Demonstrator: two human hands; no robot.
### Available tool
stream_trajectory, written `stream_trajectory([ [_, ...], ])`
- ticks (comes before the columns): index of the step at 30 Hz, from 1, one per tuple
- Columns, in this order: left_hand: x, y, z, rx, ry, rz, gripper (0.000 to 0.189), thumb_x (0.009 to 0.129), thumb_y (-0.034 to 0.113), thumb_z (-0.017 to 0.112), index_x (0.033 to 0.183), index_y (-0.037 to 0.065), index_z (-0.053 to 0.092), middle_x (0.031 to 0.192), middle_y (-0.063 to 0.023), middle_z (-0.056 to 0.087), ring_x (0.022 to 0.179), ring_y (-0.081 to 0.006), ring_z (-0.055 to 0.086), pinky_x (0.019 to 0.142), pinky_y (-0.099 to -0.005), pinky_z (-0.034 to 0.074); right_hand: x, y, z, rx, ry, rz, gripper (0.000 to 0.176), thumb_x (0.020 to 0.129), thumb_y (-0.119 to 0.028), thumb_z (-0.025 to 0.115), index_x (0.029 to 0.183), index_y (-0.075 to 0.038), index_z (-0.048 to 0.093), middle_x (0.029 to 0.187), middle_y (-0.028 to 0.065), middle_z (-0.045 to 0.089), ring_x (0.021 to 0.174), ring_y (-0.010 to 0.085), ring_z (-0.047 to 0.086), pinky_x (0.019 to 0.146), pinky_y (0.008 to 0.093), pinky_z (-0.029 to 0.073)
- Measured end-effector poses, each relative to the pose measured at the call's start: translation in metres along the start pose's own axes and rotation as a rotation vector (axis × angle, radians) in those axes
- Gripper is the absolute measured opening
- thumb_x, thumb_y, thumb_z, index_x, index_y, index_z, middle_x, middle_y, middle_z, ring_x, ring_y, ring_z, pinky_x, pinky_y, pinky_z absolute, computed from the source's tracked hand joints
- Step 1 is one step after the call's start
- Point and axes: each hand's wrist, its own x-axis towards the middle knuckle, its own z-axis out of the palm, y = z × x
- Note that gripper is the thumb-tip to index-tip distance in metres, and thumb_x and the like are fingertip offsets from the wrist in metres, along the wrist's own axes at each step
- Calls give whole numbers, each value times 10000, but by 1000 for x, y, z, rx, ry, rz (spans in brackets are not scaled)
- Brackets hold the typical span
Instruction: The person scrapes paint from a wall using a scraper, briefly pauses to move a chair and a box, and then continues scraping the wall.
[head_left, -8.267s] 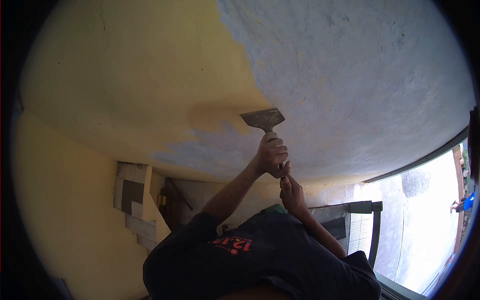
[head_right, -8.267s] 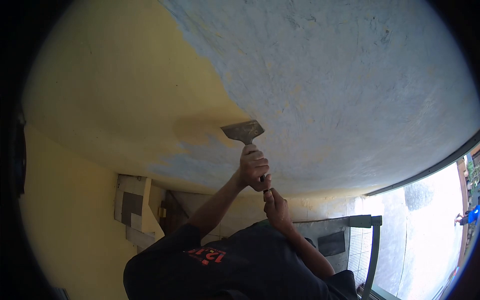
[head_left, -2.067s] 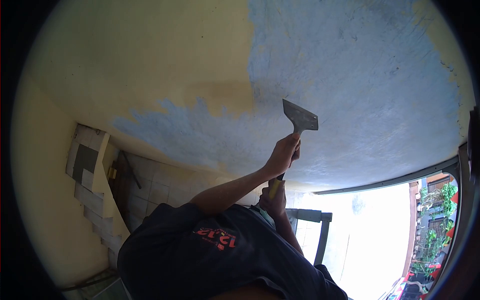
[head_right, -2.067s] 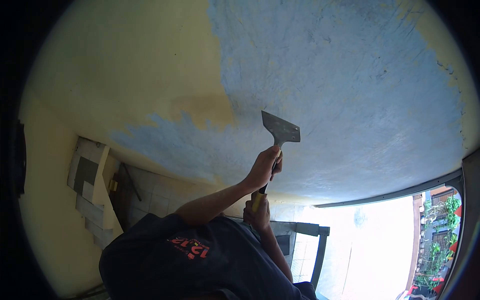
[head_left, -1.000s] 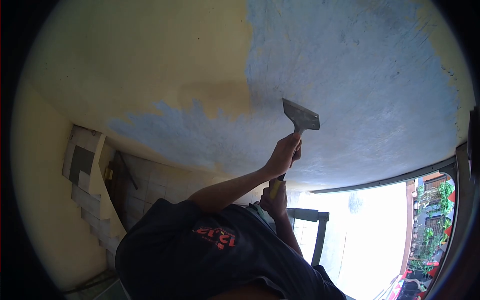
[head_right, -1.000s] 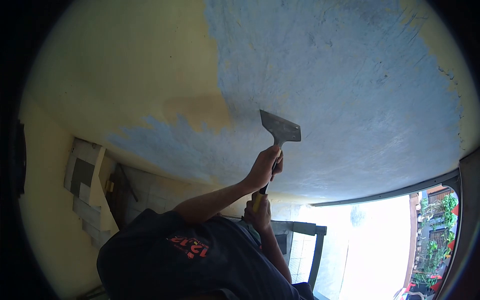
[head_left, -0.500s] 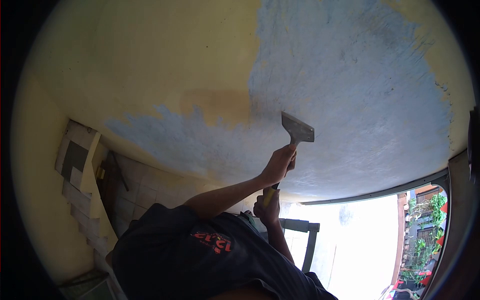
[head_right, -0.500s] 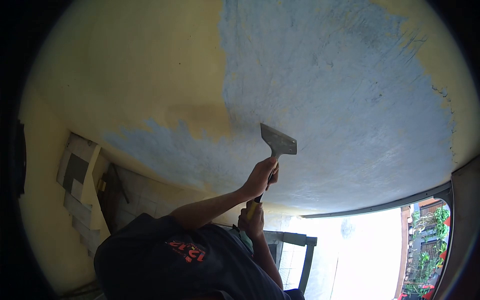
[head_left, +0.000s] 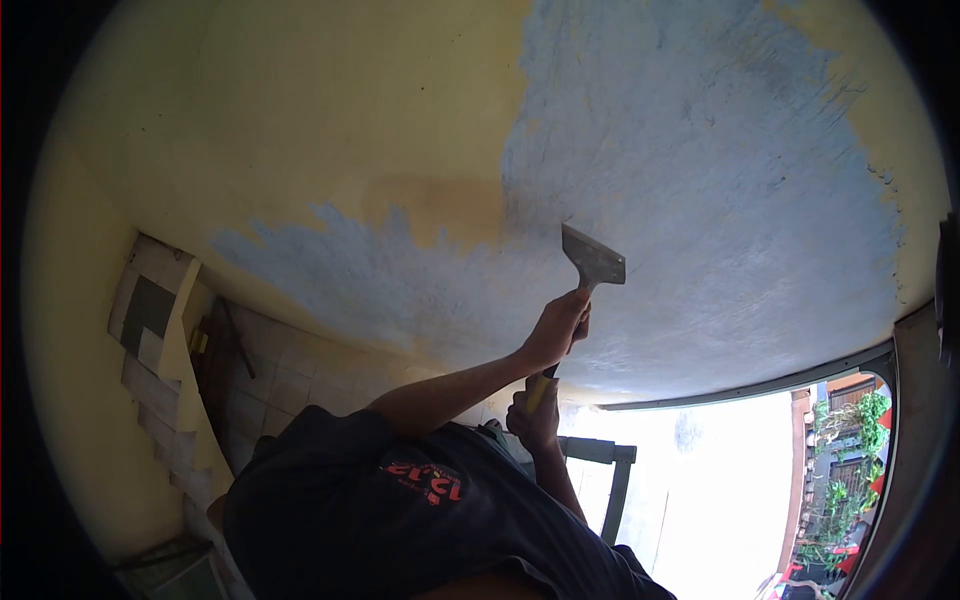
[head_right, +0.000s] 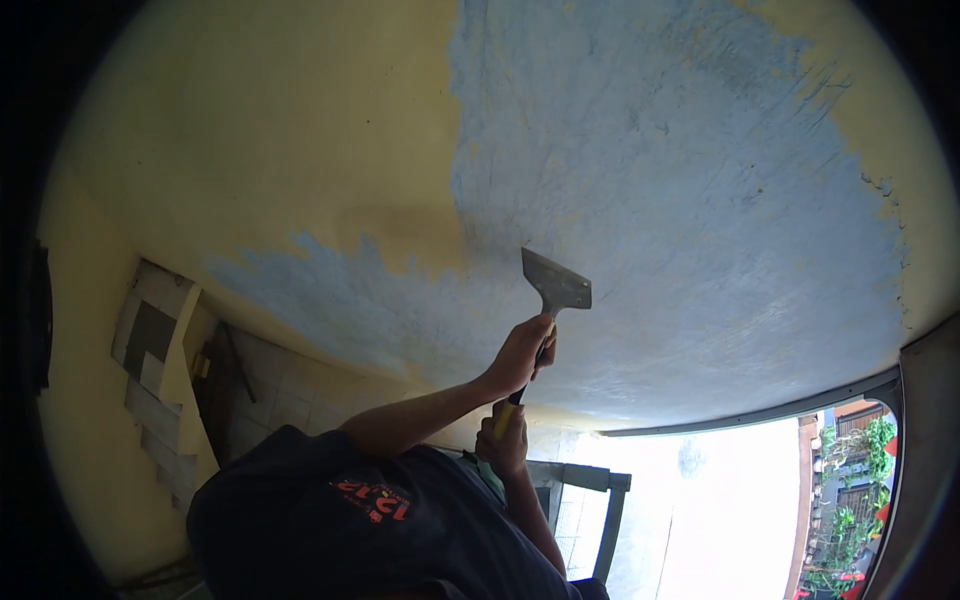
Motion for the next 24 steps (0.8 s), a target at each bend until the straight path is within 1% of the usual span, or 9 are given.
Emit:
stream_trajectory([
  [7, 0, 3, -2, 11, -25, 36, 480, 1014, 517, 337, 754, 119, 403, 547, 21, 398, 440, -60, 323, 400, -231, 268, -1, -1, 4, 3, -2, -5, 511, 950, -652, 292, 946, -154, 405, 497, -6, 320, 351, 100, 303, 331, 248, 246],
  [9, -4, 2, -2, -2, 2, -72, 453, 1017, 487, 365, 775, 107, 415, 569, 24, 409, 486, -70, 378, 471, -241, 339, -3, 1, -2, 9, -11, 21, 500, 956, -644, 290, 1003, -167, 430, 507, -15, 339, 342, 95, 308, 329, 237, 250],
  [13, -21, -9, -16, 120, 160, 78, 425, 1011, 471, 392, 873, 73, 447, 677, -10, 472, 595, -96, 465, 597, -265, 409, -9, -5, -2, -15, -103, 37, 503, 951, -649, 303, 969, -160, 421, 497, -13, 328, 344, 102, 309, 330, 253, 257],
  [15, -30, -7, -33, 109, 319, 378, 428, 980, 487, 438, 1034, 62, 444, 861, -35, 517, 695, -98, 494, 689, -258, 419, -13, -15, 7, -132, -201, -81, 507, 951, -646, 307, 955, -150, 414, 497, -7, 326, 346, 104, 302, 332, 258, 250],
  [16, -35, 4, -43, 219, 356, 456, 528, 958, 520, 448, 1099, 11, 430, 993, -111, 485, 843, -177, 505, 784, -337, 419, -15, -22, 16, -127, -209, -83, 507, 951, -646, 307, 955, -150, 414, 497, -7, 326, 346, 104, 302, 332, 258, 250],
  [18, -32, 33, -61, 492, 391, 843, 532, 951, 513, 434, 1112, 6, 440, 1018, -132, 479, 908, -233, 497, 835, -375, 408, -16, -40, 39, -21, -292, -54, 535, 962, -623, 313, 912, -96, 385, 512, -6, 329, 365, 84, 295, 339, 239, 265],
  [20, -26, 64, -66, 568, 417, 980, 488, 952, 475, 406, 1102, 22, 510, 1033, -146, 494, 985, -302, 500, 877, -432, 398, -15, -54, 58, -11, -322, -47, 524, 967, -613, 317, 933, -95, 391, 519, -6, 335, 365, 80, 287, 343, 234, 266],
  [22, -17, 95, -70, 880, 339, 1403, 458, 940, 470, 408, 1028, 67, 606, 1078, -152, 509, 1064, -346, 505, 874, -473, 391, -12, -69, 74, -4, -345, 16, 501, 983, -581, 311, 958, -89, 400, 520, -5, 336, 365, 77, 285, 346, 228, 269],
  [24, -7, 125, -62, 927, 306, 1513, 427, 924, 456, 412, 973, 112, 661, 1096, -131, 528, 1125, -340, 503, 935, -517, 380, -9, -77, 86, -18, -382, -11, 472, 996, -549, 304, 969, -89, 404, 523, -5, 341, 365, 79, 293, 347, 228, 274],
])
